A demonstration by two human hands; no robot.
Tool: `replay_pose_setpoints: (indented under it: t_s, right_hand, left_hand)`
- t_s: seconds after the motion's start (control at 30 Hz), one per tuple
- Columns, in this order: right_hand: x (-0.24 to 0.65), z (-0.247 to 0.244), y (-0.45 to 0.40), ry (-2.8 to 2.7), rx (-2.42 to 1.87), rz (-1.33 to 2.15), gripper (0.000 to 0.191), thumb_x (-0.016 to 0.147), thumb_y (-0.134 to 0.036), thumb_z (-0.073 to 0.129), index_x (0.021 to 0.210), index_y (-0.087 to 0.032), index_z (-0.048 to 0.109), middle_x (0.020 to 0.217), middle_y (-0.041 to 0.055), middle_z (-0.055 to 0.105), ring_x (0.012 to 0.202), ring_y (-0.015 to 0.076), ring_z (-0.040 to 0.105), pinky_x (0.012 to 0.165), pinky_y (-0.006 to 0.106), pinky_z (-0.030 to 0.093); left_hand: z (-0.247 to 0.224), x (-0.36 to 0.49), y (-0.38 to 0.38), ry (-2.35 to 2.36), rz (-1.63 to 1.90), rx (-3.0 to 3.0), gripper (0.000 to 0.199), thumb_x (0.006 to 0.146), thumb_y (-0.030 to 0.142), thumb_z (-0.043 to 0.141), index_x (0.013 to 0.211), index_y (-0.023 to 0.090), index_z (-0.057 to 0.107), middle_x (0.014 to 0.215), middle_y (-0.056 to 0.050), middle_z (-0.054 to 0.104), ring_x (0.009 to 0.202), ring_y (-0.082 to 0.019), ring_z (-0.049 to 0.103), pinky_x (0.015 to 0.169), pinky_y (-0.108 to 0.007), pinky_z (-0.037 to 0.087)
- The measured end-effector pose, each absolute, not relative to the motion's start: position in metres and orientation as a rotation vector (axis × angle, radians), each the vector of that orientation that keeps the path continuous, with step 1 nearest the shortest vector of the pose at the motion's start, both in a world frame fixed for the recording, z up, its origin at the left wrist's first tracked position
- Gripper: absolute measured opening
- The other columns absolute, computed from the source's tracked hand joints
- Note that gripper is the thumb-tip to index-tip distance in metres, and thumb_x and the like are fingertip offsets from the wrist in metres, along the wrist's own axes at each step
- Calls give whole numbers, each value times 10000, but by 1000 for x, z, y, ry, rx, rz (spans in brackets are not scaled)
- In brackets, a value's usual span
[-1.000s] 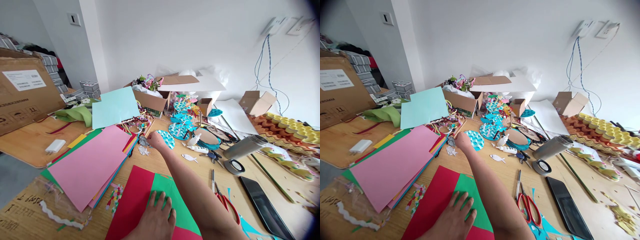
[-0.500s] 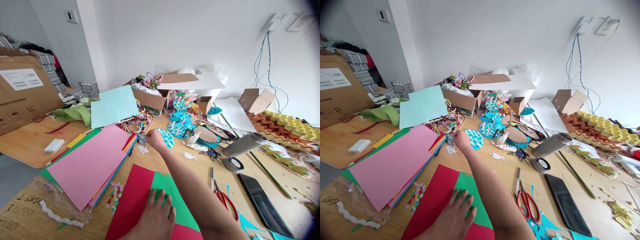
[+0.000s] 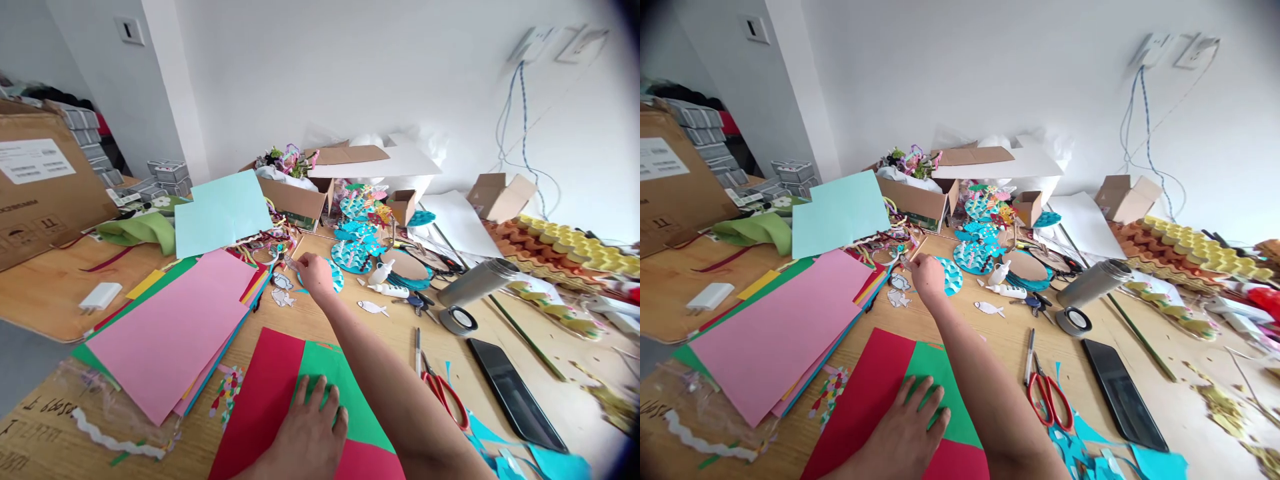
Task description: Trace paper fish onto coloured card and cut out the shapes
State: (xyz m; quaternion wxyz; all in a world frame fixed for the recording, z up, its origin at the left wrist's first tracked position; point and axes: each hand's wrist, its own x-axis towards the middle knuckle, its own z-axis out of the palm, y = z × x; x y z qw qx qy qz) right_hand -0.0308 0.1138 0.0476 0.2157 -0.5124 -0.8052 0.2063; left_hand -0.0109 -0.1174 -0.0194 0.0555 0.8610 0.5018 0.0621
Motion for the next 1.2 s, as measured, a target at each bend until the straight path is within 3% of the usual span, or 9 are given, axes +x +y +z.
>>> replay_pose_setpoints:
  t_s: [0.27,0.4,0.5,0.6,0.73,0.8,1.03,1.2]
  right_hand:
    - [87,88,103,-2182,-1346,786,181,840,-310,584,797,-149,653,694,-2,662,644,115,582,568,188,401]
    - [159,68,69,-2165,-1229,1197,174,801,-296,588,729,-144,635,625,-4,611,580,111,540,541,200,396]
    - [191,39,43,-2193,-1375,1281,143,796,-266,586,731,-156,649,615,-10,607,566,112,526,533,206,389]
    - [204,22,24,-2283,-1503,1132,148,820,-258,578,765,-173,685,661,6,632,611,135,553,574,233,408]
    - [214,22,9,-2184,-1580,610,194,858,-251,547,959,-212,708,914,68,663,862,196,600,767,299,447]
    - [220,24,4,-2102,-1547,496,210,884,-272,518,979,-226,700,937,77,654,913,209,594,807,317,453]
    - [224,13,-12,-2125,-1399,549,160,888,-234,544,934,-254,696,907,74,653,895,216,596,803,336,477]
    - [227,-5,-14,-2237,-1269,480,165,904,-252,555,1006,-244,684,912,67,625,878,233,576,761,365,486]
  left_hand:
    - [-28,-8,-122,1629,151,2539,361,925,182,464,1263,230,585,1340,-136,554,1270,-332,457,1018,-589,355]
    - [-24,-8,-124,1636,150,2553,370,910,159,479,1255,233,588,1359,-120,541,1277,-326,449,1036,-576,341]
    - [-18,-9,-125,1638,160,2509,380,900,145,480,1255,231,586,1363,-118,536,1283,-321,440,1043,-566,337]
    - [-14,-9,-124,1635,161,2477,428,868,88,479,1259,234,577,1367,-109,530,1293,-313,427,1050,-562,329]
    - [-13,-9,-123,1635,106,2471,443,861,81,462,1258,242,575,1373,-97,529,1298,-324,422,1039,-560,345]
    - [-13,-9,-123,1639,91,2466,442,862,84,457,1255,247,576,1378,-92,524,1298,-329,422,1036,-559,352]
    - [2,-1,-117,1665,-12,2365,390,874,90,445,1196,240,606,1348,-96,539,1281,-329,434,1040,-562,357]
    - [26,6,-107,1637,-89,2258,288,894,187,479,1140,208,627,1296,-113,551,1245,-329,451,1038,-534,368]
